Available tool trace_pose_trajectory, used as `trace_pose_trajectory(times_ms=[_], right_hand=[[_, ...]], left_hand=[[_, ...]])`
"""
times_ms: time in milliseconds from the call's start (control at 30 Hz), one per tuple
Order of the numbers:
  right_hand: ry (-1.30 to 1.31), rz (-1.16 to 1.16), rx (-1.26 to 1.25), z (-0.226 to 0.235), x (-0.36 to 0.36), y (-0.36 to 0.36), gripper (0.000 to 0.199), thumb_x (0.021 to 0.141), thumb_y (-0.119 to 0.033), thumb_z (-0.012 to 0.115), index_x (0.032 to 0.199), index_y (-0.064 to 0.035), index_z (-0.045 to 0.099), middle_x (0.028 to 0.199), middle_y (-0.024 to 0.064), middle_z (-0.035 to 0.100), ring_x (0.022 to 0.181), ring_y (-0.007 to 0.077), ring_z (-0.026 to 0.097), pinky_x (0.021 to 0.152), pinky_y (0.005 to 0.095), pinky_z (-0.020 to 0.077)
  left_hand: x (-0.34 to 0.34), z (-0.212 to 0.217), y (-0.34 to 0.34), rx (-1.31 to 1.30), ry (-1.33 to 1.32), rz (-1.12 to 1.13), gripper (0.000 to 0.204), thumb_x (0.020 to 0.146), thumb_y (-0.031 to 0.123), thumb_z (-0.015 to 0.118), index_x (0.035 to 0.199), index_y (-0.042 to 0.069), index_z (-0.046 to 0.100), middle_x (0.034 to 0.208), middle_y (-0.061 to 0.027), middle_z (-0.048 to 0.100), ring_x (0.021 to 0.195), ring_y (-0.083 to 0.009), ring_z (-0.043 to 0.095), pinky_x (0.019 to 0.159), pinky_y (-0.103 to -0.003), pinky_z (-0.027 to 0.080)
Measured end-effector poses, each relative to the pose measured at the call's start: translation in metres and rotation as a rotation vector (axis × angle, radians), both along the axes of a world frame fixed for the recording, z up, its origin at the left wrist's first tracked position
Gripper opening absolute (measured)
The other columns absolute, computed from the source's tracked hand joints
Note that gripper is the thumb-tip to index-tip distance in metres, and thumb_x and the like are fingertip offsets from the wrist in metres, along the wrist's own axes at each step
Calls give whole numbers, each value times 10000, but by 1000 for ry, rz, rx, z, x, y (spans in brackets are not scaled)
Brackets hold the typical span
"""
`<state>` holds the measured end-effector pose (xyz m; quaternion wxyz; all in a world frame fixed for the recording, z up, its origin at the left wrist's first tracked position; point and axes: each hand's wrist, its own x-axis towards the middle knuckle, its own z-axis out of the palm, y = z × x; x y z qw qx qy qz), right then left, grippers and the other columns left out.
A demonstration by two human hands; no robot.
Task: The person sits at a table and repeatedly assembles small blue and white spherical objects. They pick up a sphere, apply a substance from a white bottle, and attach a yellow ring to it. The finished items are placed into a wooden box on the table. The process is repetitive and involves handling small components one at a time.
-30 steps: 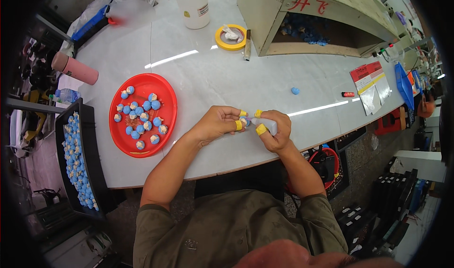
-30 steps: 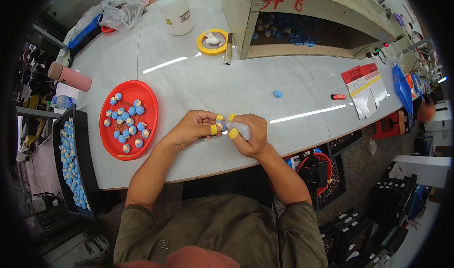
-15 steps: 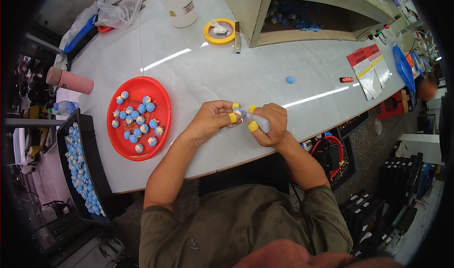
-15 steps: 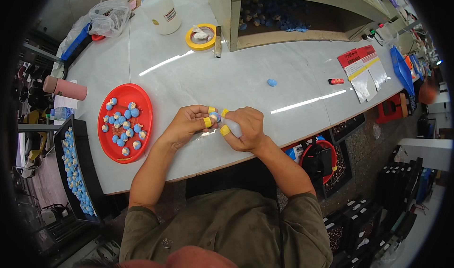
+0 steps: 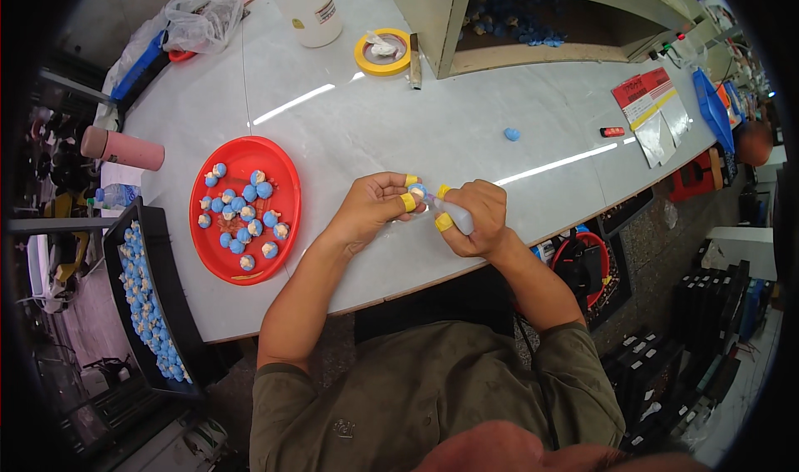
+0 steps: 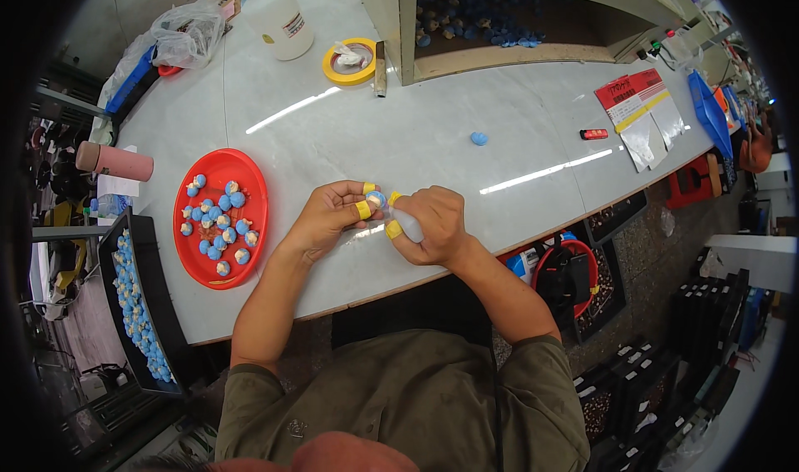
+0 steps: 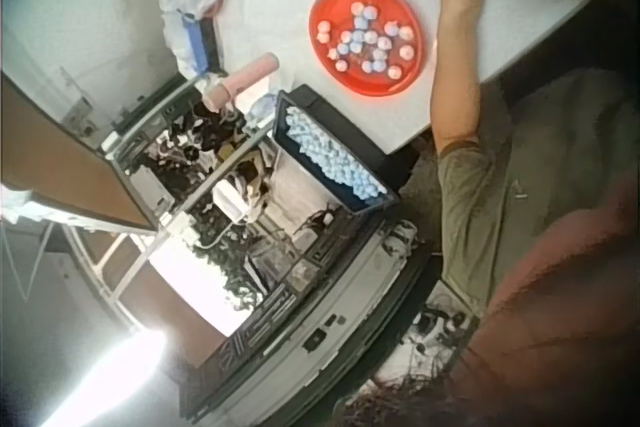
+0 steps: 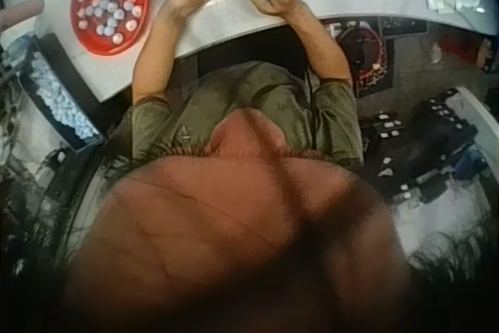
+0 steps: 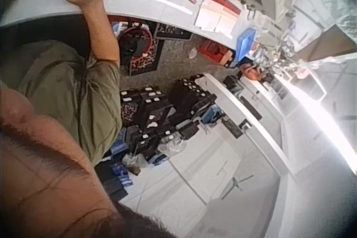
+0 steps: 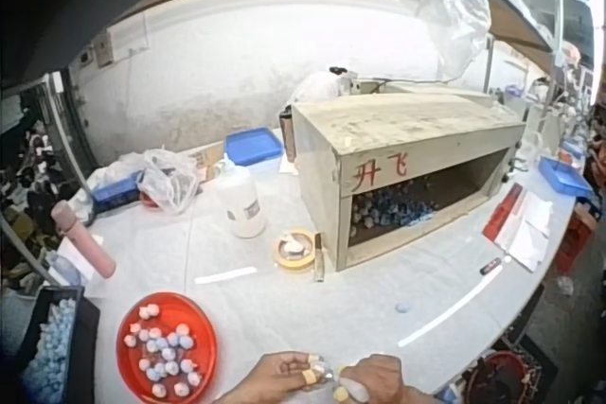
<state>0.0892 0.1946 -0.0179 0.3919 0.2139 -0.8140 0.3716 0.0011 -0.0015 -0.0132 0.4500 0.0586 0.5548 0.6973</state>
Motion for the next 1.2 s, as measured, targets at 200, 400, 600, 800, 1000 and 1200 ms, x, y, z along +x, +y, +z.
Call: trace_pose_trajectory(times_ms=[200,400,600,800,1000,1200], right_hand=[[-9,-1,-6,-1,-1,0,212,700,-58,705,877,22,622,637,92,567,453,229,483,451,342,359],[-32,-18,-49,-3,3,2,221,692,-71,722,882,0,635,630,90,571,470,235,502,465,337,382],[-38,-15,-88,-4,-1,-2,215,689,-78,728,876,-13,645,628,90,573,471,237,506,469,335,390],[-45,-27,-60,-4,0,-1,222,685,-78,729,878,-13,642,620,87,567,469,239,505,467,337,390],[-36,-35,-58,-4,0,-1,210,680,-74,724,861,-15,636,613,84,559,464,238,495,465,339,388],[-32,-31,-37,-5,2,1,214,683,-69,720,868,-11,630,619,87,560,466,239,495,463,339,387]], left_hand=[[0,1,-1,4,24,-35,310,923,84,700,1194,-45,624,1045,-103,707,959,-181,718,727,-192,559],[0,3,0,-4,5,-19,310,919,82,705,1189,-48,624,1020,-108,714,951,-177,720,720,-198,553],[0,-1,-1,2,6,-53,371,897,77,724,1226,-48,607,1057,-112,713,936,-172,715,739,-236,539],[1,1,0,-2,10,-33,327,907,85,725,1184,-56,620,1009,-122,719,948,-179,723,709,-210,550],[0,0,0,2,19,-42,353,897,84,730,1204,-48,613,1042,-103,715,933,-165,712,726,-238,534],[0,1,0,-1,13,-31,315,911,87,718,1178,-52,626,1015,-115,716,945,-172,721,716,-196,562]])
